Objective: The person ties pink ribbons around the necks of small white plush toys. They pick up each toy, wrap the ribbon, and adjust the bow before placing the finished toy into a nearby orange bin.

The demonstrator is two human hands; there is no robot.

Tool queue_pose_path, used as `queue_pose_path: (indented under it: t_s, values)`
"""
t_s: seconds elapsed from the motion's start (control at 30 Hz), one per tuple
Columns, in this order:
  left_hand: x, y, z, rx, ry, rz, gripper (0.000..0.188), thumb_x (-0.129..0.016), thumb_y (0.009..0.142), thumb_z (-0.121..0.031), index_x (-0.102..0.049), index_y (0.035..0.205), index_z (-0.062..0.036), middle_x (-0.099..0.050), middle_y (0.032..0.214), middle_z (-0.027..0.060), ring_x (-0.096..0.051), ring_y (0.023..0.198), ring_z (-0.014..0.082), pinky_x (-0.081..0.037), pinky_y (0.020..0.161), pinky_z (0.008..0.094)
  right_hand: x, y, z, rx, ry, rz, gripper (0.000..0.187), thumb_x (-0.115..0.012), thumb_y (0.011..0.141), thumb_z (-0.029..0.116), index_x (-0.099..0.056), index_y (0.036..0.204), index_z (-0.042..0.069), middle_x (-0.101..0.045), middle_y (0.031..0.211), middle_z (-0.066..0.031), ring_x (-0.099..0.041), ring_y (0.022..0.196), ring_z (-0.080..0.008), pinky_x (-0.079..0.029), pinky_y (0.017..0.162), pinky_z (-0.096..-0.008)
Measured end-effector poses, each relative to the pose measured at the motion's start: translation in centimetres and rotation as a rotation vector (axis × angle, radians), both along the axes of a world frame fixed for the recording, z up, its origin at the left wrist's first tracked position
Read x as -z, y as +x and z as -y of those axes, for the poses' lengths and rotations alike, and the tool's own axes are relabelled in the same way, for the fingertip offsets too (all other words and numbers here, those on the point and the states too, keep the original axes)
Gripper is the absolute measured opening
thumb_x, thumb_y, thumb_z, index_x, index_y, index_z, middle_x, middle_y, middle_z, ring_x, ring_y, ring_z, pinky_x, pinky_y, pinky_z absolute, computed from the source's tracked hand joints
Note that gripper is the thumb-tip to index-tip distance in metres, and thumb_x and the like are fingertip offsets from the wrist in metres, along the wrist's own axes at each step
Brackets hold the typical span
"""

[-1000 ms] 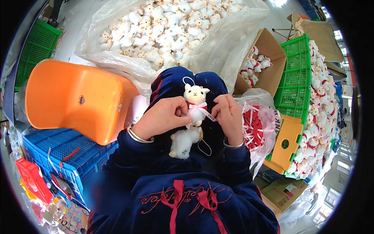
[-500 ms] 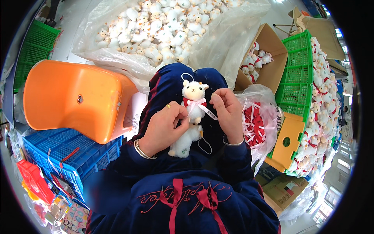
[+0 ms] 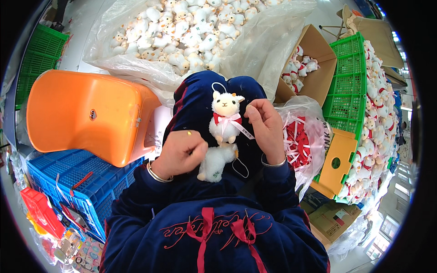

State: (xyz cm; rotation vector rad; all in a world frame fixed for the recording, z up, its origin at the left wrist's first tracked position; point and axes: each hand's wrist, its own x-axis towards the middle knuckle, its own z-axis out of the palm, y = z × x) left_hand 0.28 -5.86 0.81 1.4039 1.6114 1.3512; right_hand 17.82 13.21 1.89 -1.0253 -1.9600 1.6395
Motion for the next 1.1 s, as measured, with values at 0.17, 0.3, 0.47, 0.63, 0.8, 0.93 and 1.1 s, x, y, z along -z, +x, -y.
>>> queue_pose_path:
  t_s: [0.17, 0.3, 0.47, 0.63, 0.8, 0.93, 1.1]
  values:
    - [-1.2, 0.8, -2.4, -0.313, -0.136, 0.236, 0.018, -0.069, 0.098, -0.015, -0.070, 0.090, 0.0013, -0.064, 0.069, 0.0046, -0.054, 0.060, 0.0070, -0.044, 0.055, 0.0275, -0.3, -0.6, 0.5, 0.022, -0.069, -0.084, 0.023, -0.067, 0.103, 0.017, -0.062, 0.117, -0.001, -0.068, 0.101, -0.0046, -0.061, 0.088, -0.0088, -0.051, 0.078, -0.0241]
    - [-1.1, 0.7, -4.3, -0.285, -0.212, 0.308, 0.022, -0.071, 0.098, -0.019, -0.071, 0.092, 0.0019, -0.064, 0.068, 0.0043, -0.053, 0.060, 0.0058, -0.044, 0.055, 0.0264, 0.6, -1.4, 1.5, -0.008, -0.023, -0.161, 0.042, -0.069, 0.100, 0.015, -0.055, 0.135, -0.002, -0.069, 0.122, -0.0138, -0.068, 0.106, -0.0172, -0.055, 0.088, -0.0291]
    - [-0.5, 0.7, -5.2, -0.251, -0.285, 0.238, 0.024, -0.072, 0.097, -0.020, -0.070, 0.090, 0.0022, -0.064, 0.066, 0.0042, -0.055, 0.060, 0.0071, -0.044, 0.055, 0.0257, 1.1, -2.2, 2.8, -0.024, -0.051, -0.151, 0.059, -0.071, 0.098, 0.013, -0.043, 0.147, -0.004, -0.065, 0.133, -0.0205, -0.066, 0.117, -0.0249, -0.052, 0.100, -0.0350]
    - [-0.7, 0.9, -5.0, -0.193, -0.271, 0.305, 0.021, -0.071, 0.097, -0.018, -0.069, 0.090, 0.0019, -0.064, 0.067, 0.0052, -0.056, 0.059, 0.0076, -0.045, 0.056, 0.0263, 1.4, -2.4, 3.3, -0.053, 0.019, -0.127, 0.062, -0.070, 0.097, 0.010, -0.039, 0.149, -0.004, -0.063, 0.135, -0.0227, -0.063, 0.124, -0.0278, -0.048, 0.107, -0.0359]
    - [-0.2, 0.2, -5.1, -0.146, -0.198, 0.280, 0.016, -0.066, 0.100, -0.013, -0.066, 0.095, 0.0018, -0.065, 0.075, 0.0085, -0.059, 0.066, 0.0109, -0.048, 0.062, 0.0292, 1.4, -2.4, 3.2, -0.061, -0.009, -0.120, 0.065, -0.068, 0.095, 0.006, -0.037, 0.152, -0.003, -0.060, 0.139, -0.0227, -0.061, 0.126, -0.0266, -0.047, 0.107, -0.0356]
    - [0.0, 0.3, -5.2, -0.126, -0.132, 0.246, 0.014, -0.062, 0.102, -0.012, -0.064, 0.100, 0.0019, -0.066, 0.082, 0.0108, -0.061, 0.074, 0.0141, -0.050, 0.068, 0.0312, 0.5, -2.3, 3.3, -0.071, -0.093, -0.118, 0.066, -0.064, 0.095, 0.003, -0.036, 0.154, -0.001, -0.058, 0.141, -0.0205, -0.060, 0.126, -0.0250, -0.047, 0.108, -0.0350]
    - [0.0, 0.1, -5.3, -0.103, -0.163, 0.327, 0.014, -0.061, 0.103, -0.012, -0.064, 0.102, 0.0023, -0.066, 0.083, 0.0093, -0.059, 0.075, 0.0130, -0.051, 0.070, 0.0309, 0.8, -2.5, 3.3, -0.090, 0.053, -0.083, 0.069, -0.062, 0.094, 0.000, -0.034, 0.157, 0.003, -0.057, 0.140, -0.0194, -0.059, 0.126, -0.0248, -0.046, 0.108, -0.0345]
